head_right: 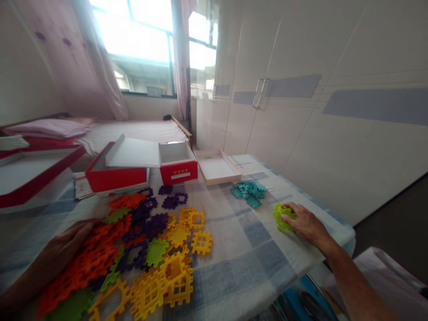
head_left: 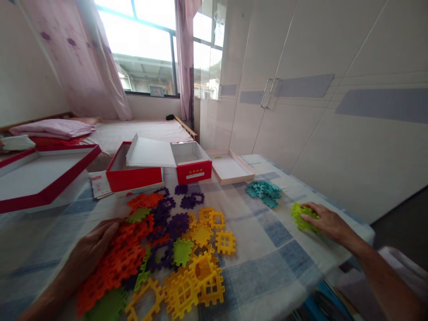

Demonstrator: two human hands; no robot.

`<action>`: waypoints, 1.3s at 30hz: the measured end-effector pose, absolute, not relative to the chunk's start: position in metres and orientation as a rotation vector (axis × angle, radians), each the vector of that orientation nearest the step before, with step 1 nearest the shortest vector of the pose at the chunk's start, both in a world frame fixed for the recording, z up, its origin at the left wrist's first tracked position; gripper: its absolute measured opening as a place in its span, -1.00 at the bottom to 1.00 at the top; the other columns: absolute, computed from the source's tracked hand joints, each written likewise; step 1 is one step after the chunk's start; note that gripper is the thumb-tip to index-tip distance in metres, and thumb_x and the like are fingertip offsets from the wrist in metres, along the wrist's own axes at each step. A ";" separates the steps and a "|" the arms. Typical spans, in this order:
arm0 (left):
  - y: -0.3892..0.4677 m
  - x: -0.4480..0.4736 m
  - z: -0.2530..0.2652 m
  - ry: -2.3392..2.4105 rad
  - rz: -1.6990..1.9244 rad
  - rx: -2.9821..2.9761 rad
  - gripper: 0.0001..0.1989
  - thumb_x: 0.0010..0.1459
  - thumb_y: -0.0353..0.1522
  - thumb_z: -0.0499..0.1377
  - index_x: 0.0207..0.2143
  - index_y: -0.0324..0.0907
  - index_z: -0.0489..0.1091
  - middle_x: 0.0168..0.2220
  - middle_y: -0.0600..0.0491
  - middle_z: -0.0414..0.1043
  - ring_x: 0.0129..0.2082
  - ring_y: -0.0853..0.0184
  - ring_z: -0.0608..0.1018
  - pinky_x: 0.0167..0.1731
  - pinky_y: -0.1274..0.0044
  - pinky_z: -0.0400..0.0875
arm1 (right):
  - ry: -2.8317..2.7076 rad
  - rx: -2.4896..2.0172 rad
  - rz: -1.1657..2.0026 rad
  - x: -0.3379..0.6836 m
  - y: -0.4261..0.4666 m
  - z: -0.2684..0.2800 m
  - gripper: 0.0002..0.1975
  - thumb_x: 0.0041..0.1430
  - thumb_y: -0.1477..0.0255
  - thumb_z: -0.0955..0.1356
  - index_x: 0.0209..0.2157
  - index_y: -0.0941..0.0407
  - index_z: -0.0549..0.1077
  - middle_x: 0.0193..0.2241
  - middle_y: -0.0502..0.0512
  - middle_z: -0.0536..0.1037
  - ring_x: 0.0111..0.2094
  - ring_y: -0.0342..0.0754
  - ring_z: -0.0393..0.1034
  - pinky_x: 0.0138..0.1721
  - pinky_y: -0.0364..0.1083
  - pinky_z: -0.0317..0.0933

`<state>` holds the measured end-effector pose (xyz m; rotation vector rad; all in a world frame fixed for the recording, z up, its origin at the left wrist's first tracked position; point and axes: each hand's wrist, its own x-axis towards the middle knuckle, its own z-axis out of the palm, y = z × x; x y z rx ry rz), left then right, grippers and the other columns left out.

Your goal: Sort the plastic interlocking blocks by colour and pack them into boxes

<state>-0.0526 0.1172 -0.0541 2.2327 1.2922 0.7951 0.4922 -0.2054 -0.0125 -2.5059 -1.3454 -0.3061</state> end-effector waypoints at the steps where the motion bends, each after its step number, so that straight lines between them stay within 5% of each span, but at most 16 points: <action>1: 0.117 -0.053 -0.054 1.292 0.786 2.229 -0.62 0.12 -0.03 -0.10 -0.23 0.01 0.38 -0.10 0.12 0.42 -0.08 0.16 0.45 0.05 0.27 0.26 | -1.355 -2.528 -0.372 0.492 -0.207 -0.012 -0.61 0.03 0.19 0.23 -0.17 0.08 0.44 -0.20 0.18 0.49 -0.18 0.12 0.38 -0.21 0.01 0.24; 5: 0.110 -0.050 -0.049 1.281 0.788 2.224 -0.57 0.15 -0.06 -0.10 -0.19 -0.11 0.39 -0.07 0.03 0.40 -0.07 0.18 0.43 0.06 0.35 0.22 | -1.297 -2.514 -0.573 0.460 -0.194 0.002 -0.57 0.10 0.21 0.18 -0.10 0.15 0.40 -0.11 0.34 0.40 -0.04 0.28 0.26 -0.08 0.15 0.16; 10: 0.103 -0.045 -0.042 1.256 0.815 2.205 -0.53 0.18 -0.08 -0.14 -0.18 -0.19 0.40 -0.09 0.01 0.40 -0.08 0.25 0.43 0.01 0.51 0.22 | -1.549 -2.076 0.135 0.358 -0.140 0.019 -0.68 0.10 0.18 0.26 -0.18 0.04 0.43 -0.15 0.11 0.44 -0.32 -0.01 0.39 -0.34 -0.06 0.29; 14: 0.103 -0.043 -0.041 1.247 0.822 2.196 -0.52 0.20 -0.09 -0.14 -0.19 -0.21 0.41 -0.09 0.00 0.41 -0.10 0.26 0.43 -0.01 0.53 0.22 | -1.968 -1.686 0.432 0.276 -0.100 0.018 -0.80 0.17 0.38 0.27 -0.19 0.03 0.46 -0.17 0.08 0.42 -0.19 -0.08 0.34 -0.15 -0.11 0.22; 18: 0.101 -0.043 -0.040 1.228 0.838 2.210 -0.52 0.20 -0.11 -0.15 -0.19 -0.22 0.42 -0.09 -0.01 0.41 -0.10 0.27 0.43 -0.03 0.54 0.22 | -2.212 -1.643 0.298 0.230 -0.065 0.009 -0.80 0.14 0.40 0.32 -0.17 0.08 0.46 -0.23 0.11 0.41 -0.13 -0.03 0.27 -0.07 -0.05 0.15; 24: 0.098 -0.041 -0.039 1.225 0.870 2.180 -0.54 0.20 -0.14 -0.13 -0.21 -0.24 0.43 -0.12 -0.03 0.42 -0.13 0.27 0.44 -0.04 0.54 0.24 | -2.243 -1.798 0.046 0.210 -0.046 -0.010 -0.87 0.02 0.40 0.40 -0.41 0.15 0.39 -0.30 0.12 0.39 -0.19 0.02 0.22 -0.11 -0.02 0.10; 31: 0.099 -0.039 -0.039 1.191 0.897 2.176 -0.57 0.22 -0.17 -0.14 -0.23 -0.22 0.43 -0.16 -0.01 0.42 -0.17 0.28 0.45 -0.06 0.53 0.25 | -2.013 -1.654 0.603 0.218 -0.045 0.003 -0.97 0.13 0.49 0.25 -0.36 0.11 0.32 -0.52 -0.08 0.36 -0.50 -0.18 0.23 -0.45 -0.19 0.09; 39: 0.098 -0.039 -0.038 1.184 0.903 2.169 -0.56 0.23 -0.17 -0.14 -0.25 -0.22 0.44 -0.17 -0.02 0.42 -0.17 0.28 0.45 -0.07 0.53 0.26 | -2.267 -1.656 0.216 0.183 -0.022 0.021 -0.81 0.18 0.56 0.19 -0.30 0.10 0.40 -0.33 0.06 0.46 -0.31 -0.11 0.35 -0.28 -0.17 0.13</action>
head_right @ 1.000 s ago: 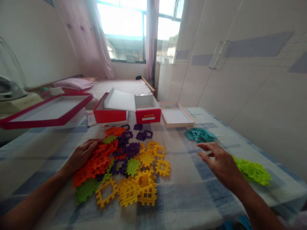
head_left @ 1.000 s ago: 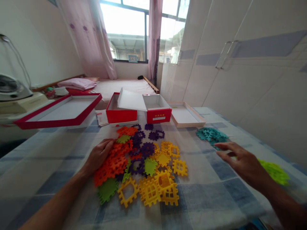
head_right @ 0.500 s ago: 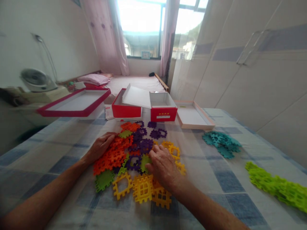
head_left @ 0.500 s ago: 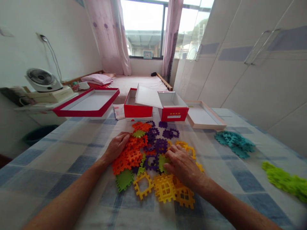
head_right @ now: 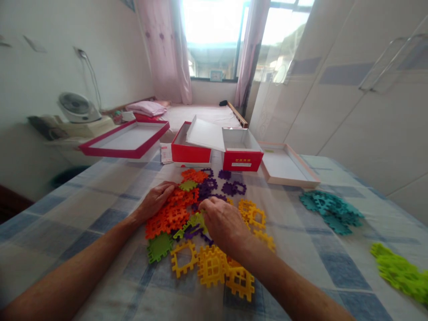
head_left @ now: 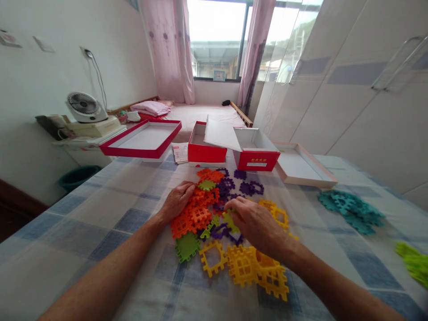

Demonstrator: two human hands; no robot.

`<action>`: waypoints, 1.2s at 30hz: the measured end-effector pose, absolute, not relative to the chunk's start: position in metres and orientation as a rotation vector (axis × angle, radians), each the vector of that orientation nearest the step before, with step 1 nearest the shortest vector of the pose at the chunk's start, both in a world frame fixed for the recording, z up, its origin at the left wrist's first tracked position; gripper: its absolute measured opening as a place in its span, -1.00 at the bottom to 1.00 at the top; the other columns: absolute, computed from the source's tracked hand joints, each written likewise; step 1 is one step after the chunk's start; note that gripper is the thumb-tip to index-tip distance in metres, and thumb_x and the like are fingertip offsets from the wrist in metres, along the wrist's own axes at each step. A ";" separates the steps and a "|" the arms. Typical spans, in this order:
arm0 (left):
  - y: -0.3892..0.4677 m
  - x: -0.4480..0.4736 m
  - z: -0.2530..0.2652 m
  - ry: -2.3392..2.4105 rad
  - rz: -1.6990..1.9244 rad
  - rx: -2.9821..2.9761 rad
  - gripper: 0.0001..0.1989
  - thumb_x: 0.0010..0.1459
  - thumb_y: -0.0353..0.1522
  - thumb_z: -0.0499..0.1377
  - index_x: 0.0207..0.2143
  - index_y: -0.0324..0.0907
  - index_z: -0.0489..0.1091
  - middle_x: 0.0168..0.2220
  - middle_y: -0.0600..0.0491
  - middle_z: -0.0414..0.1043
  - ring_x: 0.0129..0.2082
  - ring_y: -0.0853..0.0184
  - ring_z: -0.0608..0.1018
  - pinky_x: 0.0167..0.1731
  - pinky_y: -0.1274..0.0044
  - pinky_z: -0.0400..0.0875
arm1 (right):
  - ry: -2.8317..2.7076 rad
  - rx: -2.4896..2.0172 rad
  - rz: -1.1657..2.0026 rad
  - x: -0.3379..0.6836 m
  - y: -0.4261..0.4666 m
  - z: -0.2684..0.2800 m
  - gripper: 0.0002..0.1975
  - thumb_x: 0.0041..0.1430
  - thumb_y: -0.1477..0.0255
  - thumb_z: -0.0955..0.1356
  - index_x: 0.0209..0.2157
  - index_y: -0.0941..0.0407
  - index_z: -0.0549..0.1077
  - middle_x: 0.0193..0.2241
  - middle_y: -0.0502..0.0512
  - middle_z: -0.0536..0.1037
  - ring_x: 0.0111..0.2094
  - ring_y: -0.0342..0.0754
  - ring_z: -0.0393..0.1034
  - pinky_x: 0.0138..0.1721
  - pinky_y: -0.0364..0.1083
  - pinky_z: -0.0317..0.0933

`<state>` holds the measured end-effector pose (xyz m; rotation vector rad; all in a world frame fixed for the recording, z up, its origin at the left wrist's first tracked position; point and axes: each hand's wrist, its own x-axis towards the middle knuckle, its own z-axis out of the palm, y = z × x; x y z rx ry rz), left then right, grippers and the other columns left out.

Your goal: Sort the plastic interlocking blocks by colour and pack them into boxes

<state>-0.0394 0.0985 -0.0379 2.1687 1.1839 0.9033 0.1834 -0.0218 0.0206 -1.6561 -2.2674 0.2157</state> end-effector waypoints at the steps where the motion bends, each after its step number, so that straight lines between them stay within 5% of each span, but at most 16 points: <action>1: 0.099 -0.040 -0.038 1.181 0.907 2.164 -0.56 0.23 -0.17 -0.14 -0.25 -0.22 0.44 -0.17 -0.02 0.42 -0.17 0.28 0.45 -0.07 0.53 0.26 | -2.281 -1.779 0.130 0.187 -0.020 0.021 -0.81 0.17 0.56 0.19 -0.32 0.11 0.40 -0.35 0.08 0.45 -0.35 -0.11 0.35 -0.32 -0.16 0.12; 5: 0.100 -0.040 -0.041 1.167 0.924 2.163 -0.57 0.23 -0.17 -0.15 -0.24 -0.21 0.43 -0.18 -0.01 0.43 -0.18 0.29 0.45 -0.08 0.53 0.26 | -2.203 -1.976 0.011 0.211 -0.017 0.029 -0.84 0.15 0.53 0.20 -0.37 0.12 0.41 -0.37 0.10 0.45 -0.38 -0.08 0.35 -0.36 -0.14 0.13; 13: 0.099 -0.040 -0.041 1.171 0.928 2.166 -0.57 0.23 -0.17 -0.15 -0.28 -0.20 0.42 -0.20 -0.01 0.42 -0.21 0.29 0.46 -0.11 0.53 0.27 | -2.394 -1.539 0.488 0.163 -0.016 0.021 -0.71 0.07 0.55 0.29 -0.14 0.09 0.44 -0.22 0.09 0.49 -0.18 -0.05 0.36 -0.16 -0.14 0.16; 21: 0.100 -0.040 -0.041 1.166 0.940 2.164 -0.56 0.23 -0.16 -0.16 -0.28 -0.20 0.43 -0.21 -0.01 0.43 -0.21 0.28 0.46 -0.12 0.51 0.28 | -2.532 -1.611 0.242 0.160 -0.012 0.007 -0.89 0.01 0.44 0.35 -0.36 0.12 0.39 -0.26 0.11 0.39 -0.24 -0.04 0.25 -0.27 -0.13 0.10; 30: 0.100 -0.039 -0.041 1.167 0.951 2.155 -0.59 0.24 -0.19 -0.14 -0.28 -0.19 0.43 -0.21 0.01 0.42 -0.21 0.31 0.46 -0.11 0.54 0.26 | -2.351 -1.358 0.857 0.156 -0.022 0.024 -0.83 0.10 0.47 0.30 -0.25 0.08 0.45 -0.36 -0.02 0.47 -0.37 -0.15 0.30 -0.35 -0.20 0.09; 36: 0.100 -0.039 -0.041 1.153 0.960 2.159 -0.59 0.24 -0.19 -0.14 -0.29 -0.20 0.43 -0.23 0.00 0.43 -0.23 0.30 0.47 -0.13 0.54 0.27 | -2.620 -1.297 0.737 0.118 -0.038 0.017 -0.90 0.04 0.54 0.31 -0.40 0.17 0.48 -0.37 0.09 0.48 -0.28 -0.08 0.32 -0.27 -0.18 0.09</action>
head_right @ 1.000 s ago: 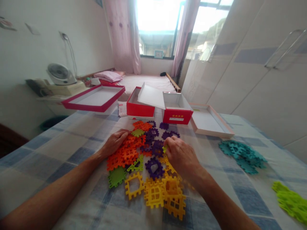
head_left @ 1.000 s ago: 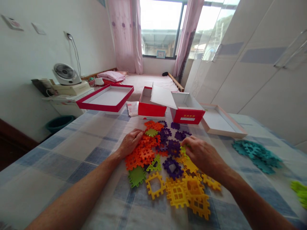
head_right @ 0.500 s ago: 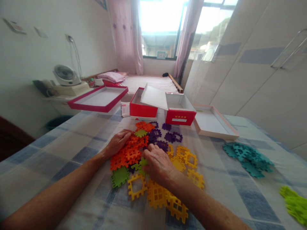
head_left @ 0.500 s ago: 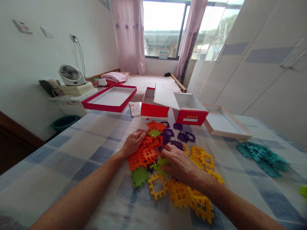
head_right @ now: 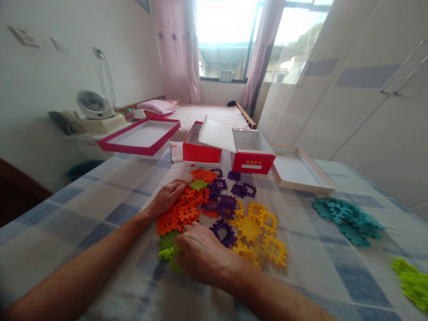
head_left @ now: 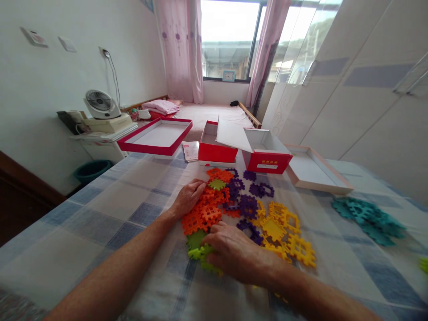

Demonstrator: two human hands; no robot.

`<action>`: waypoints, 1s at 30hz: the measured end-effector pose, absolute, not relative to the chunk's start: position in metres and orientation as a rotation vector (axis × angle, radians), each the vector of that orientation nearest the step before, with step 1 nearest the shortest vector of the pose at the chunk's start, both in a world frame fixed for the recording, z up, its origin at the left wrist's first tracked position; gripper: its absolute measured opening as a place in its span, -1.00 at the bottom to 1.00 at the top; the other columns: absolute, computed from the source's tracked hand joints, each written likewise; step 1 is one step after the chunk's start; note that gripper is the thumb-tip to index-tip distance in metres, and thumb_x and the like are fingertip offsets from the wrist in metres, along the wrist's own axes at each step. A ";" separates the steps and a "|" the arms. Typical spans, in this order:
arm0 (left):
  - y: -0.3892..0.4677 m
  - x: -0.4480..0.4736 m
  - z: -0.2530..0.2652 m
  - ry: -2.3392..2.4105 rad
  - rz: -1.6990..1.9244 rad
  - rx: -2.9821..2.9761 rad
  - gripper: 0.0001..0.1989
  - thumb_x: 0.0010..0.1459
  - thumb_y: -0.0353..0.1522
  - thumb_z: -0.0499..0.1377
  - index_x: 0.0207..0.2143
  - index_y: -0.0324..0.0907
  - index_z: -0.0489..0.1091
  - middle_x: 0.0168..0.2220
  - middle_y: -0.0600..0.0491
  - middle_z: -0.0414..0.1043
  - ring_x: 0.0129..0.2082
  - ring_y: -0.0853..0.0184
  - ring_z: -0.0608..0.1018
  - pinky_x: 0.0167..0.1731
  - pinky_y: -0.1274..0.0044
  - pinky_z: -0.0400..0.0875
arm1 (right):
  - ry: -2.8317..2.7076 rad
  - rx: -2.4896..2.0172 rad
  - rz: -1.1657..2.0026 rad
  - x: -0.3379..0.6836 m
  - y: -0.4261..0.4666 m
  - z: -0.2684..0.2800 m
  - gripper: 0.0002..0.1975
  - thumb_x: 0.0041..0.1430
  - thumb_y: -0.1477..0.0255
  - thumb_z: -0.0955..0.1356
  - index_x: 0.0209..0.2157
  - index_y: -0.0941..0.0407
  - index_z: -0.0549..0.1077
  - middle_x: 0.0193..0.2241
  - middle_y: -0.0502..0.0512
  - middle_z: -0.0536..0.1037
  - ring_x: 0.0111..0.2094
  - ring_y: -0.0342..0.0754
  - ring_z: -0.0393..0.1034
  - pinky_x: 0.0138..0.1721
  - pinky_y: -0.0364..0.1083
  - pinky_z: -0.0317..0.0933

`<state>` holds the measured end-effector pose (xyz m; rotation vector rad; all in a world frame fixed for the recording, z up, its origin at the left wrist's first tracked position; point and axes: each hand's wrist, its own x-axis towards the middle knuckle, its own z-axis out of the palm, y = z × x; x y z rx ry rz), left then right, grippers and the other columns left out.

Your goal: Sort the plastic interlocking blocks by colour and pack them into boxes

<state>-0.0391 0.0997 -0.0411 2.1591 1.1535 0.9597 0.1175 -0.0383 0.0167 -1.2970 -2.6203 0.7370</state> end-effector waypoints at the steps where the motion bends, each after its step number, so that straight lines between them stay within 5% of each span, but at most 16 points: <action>1: 0.100 -0.039 -0.041 1.152 0.961 2.159 -0.59 0.24 -0.19 -0.14 -0.29 -0.20 0.43 -0.23 0.00 0.43 -0.23 0.30 0.47 -0.13 0.54 0.27 | -2.653 -1.276 0.737 0.115 -0.039 0.015 -0.91 0.04 0.54 0.31 -0.44 0.17 0.46 -0.39 0.08 0.47 -0.29 -0.09 0.31 -0.28 -0.18 0.09; 12: 0.100 -0.039 -0.042 1.162 0.975 2.137 -0.59 0.23 -0.20 -0.14 -0.29 -0.21 0.43 -0.23 0.00 0.43 -0.23 0.32 0.46 -0.14 0.54 0.27 | -2.650 -1.250 0.503 0.090 -0.039 0.003 -0.89 0.06 0.43 0.35 -0.49 0.15 0.38 -0.35 0.07 0.40 -0.25 -0.05 0.23 -0.15 -0.07 0.09; 17: 0.098 -0.038 -0.039 1.161 0.974 2.136 -0.58 0.23 -0.19 -0.14 -0.30 -0.21 0.44 -0.24 0.00 0.45 -0.24 0.31 0.47 -0.15 0.54 0.29 | -2.723 -1.212 0.386 0.082 -0.043 -0.006 -0.91 0.11 0.42 0.27 -0.41 0.14 0.36 -0.35 0.11 0.36 -0.34 -0.05 0.21 -0.27 -0.07 0.11; 20: 0.096 -0.038 -0.037 1.152 0.973 2.135 -0.57 0.23 -0.18 -0.14 -0.29 -0.21 0.45 -0.21 0.00 0.45 -0.22 0.31 0.47 -0.13 0.54 0.29 | -2.636 -1.189 0.520 0.088 -0.047 -0.010 -0.90 0.09 0.50 0.24 -0.31 0.12 0.34 -0.33 0.07 0.33 -0.38 -0.10 0.20 -0.37 -0.14 0.10; 24: 0.095 -0.039 -0.036 1.136 0.965 2.109 -0.57 0.22 -0.17 -0.12 -0.27 -0.19 0.48 -0.16 0.01 0.43 -0.19 0.30 0.47 -0.10 0.53 0.29 | -2.434 -1.190 0.805 0.097 -0.053 -0.008 -0.59 -0.01 0.54 0.28 -0.06 0.12 0.28 -0.19 0.11 0.33 -0.23 -0.08 0.25 -0.26 -0.17 0.14; 30: 0.097 -0.039 -0.039 1.084 0.955 2.109 -0.62 0.20 -0.19 -0.06 -0.22 -0.17 0.48 -0.13 0.00 0.41 -0.16 0.30 0.46 -0.09 0.54 0.30 | -1.980 -1.199 1.000 0.125 -0.012 0.028 -0.79 -0.08 0.50 0.36 -0.31 0.12 0.46 -0.37 -0.01 0.43 -0.33 -0.15 0.28 -0.29 -0.20 0.14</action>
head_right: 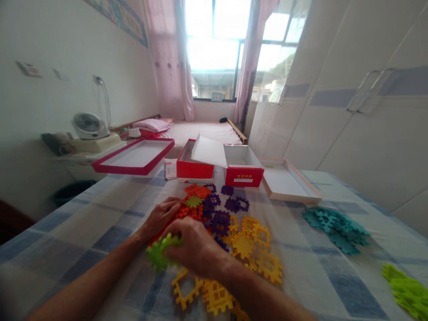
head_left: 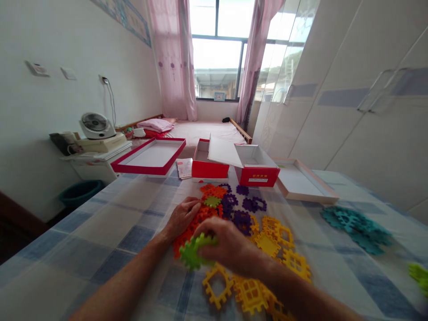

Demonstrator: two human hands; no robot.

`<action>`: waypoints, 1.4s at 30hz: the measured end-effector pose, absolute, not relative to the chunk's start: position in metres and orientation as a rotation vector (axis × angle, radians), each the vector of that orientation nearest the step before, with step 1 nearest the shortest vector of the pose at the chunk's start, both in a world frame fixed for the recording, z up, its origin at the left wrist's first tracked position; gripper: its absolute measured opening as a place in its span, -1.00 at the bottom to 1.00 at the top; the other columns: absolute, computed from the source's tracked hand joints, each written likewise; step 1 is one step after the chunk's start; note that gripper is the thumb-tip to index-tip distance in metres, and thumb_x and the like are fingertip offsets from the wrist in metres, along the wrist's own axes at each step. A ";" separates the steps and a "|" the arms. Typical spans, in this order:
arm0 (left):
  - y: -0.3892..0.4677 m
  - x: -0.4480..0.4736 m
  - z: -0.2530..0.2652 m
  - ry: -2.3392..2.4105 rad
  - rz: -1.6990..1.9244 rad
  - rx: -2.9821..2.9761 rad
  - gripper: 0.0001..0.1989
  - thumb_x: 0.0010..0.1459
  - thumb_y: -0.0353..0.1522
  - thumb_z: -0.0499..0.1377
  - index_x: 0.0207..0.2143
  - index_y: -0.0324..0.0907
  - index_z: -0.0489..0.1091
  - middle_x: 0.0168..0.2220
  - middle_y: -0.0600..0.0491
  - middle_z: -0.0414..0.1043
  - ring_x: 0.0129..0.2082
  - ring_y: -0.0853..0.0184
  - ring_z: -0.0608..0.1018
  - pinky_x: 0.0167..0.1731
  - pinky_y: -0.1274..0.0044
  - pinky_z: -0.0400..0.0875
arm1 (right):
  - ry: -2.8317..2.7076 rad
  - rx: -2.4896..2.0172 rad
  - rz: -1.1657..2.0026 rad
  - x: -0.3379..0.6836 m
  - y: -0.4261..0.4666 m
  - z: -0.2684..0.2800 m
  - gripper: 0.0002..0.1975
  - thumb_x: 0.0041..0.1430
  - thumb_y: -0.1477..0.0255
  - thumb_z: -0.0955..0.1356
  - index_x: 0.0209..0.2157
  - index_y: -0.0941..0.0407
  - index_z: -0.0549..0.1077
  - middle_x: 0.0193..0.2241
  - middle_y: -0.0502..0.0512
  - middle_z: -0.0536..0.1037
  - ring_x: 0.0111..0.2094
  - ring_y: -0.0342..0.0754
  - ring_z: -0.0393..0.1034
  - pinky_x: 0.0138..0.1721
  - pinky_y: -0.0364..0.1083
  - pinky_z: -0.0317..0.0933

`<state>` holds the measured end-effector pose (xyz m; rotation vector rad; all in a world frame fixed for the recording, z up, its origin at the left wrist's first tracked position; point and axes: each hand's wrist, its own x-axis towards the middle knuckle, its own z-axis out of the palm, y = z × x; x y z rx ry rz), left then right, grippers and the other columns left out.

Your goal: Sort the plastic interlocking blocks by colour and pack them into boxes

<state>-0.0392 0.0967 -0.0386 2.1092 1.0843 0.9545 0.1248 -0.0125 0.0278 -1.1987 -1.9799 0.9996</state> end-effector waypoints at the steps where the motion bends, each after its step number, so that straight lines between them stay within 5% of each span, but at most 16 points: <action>1: 0.097 -0.039 -0.039 1.071 0.944 2.110 -0.62 0.20 -0.20 -0.05 -0.22 -0.17 0.49 -0.13 -0.01 0.41 -0.17 0.30 0.47 -0.11 0.54 0.31 | -1.845 -1.220 1.004 0.132 0.003 0.033 -0.81 -0.08 0.49 0.36 -0.32 0.15 0.45 -0.39 -0.01 0.43 -0.37 -0.16 0.27 -0.33 -0.21 0.14; 5: 0.097 -0.040 -0.039 1.066 0.938 2.130 -0.65 0.20 -0.21 -0.03 -0.18 -0.13 0.48 -0.11 0.01 0.39 -0.15 0.31 0.46 -0.07 0.53 0.29 | -1.494 -1.350 1.161 0.155 0.065 0.034 -0.82 -0.11 0.39 0.37 -0.43 0.19 0.38 -0.55 -0.06 0.37 -0.54 -0.22 0.20 -0.51 -0.22 0.08; 13: 0.099 -0.040 -0.040 1.081 0.911 2.150 -0.63 0.21 -0.19 -0.05 -0.15 -0.16 0.45 -0.09 0.00 0.37 -0.11 0.29 0.45 -0.03 0.50 0.29 | -1.429 -1.481 1.114 0.155 0.106 -0.004 -0.90 -0.29 0.52 0.39 -0.62 0.19 0.38 -0.70 -0.10 0.31 -0.61 -0.23 0.15 -0.60 -0.23 -0.02; 27: 0.103 -0.046 -0.041 1.152 0.806 2.234 -0.56 0.16 -0.09 -0.05 -0.10 -0.13 0.42 -0.02 0.03 0.36 -0.04 0.24 0.42 0.06 0.42 0.22 | -1.216 -1.254 1.098 0.227 0.021 0.024 -0.63 -0.11 0.19 0.40 -0.32 0.13 0.31 -0.47 -0.06 0.39 -0.49 -0.20 0.28 -0.45 -0.21 0.18; 36: 0.117 -0.054 -0.053 1.242 0.737 2.279 -0.59 0.09 -0.05 -0.03 -0.12 0.01 0.40 -0.01 0.17 0.37 0.00 0.25 0.41 0.14 0.41 0.13 | -0.945 -1.995 0.237 0.399 -0.159 0.008 -0.63 -0.04 0.18 0.31 -0.22 0.11 0.39 -0.34 0.09 0.46 -0.35 -0.02 0.35 -0.33 -0.08 0.22; 42: 0.116 -0.053 -0.052 1.299 0.704 2.274 -0.55 0.07 -0.02 -0.06 -0.12 0.01 0.40 0.00 0.15 0.36 0.01 0.24 0.40 0.13 0.38 0.14 | -0.968 -2.298 -0.271 0.448 -0.202 -0.030 -0.61 -0.02 0.16 0.22 -0.24 0.11 0.42 -0.22 0.18 0.46 -0.18 0.12 0.33 -0.14 0.05 0.20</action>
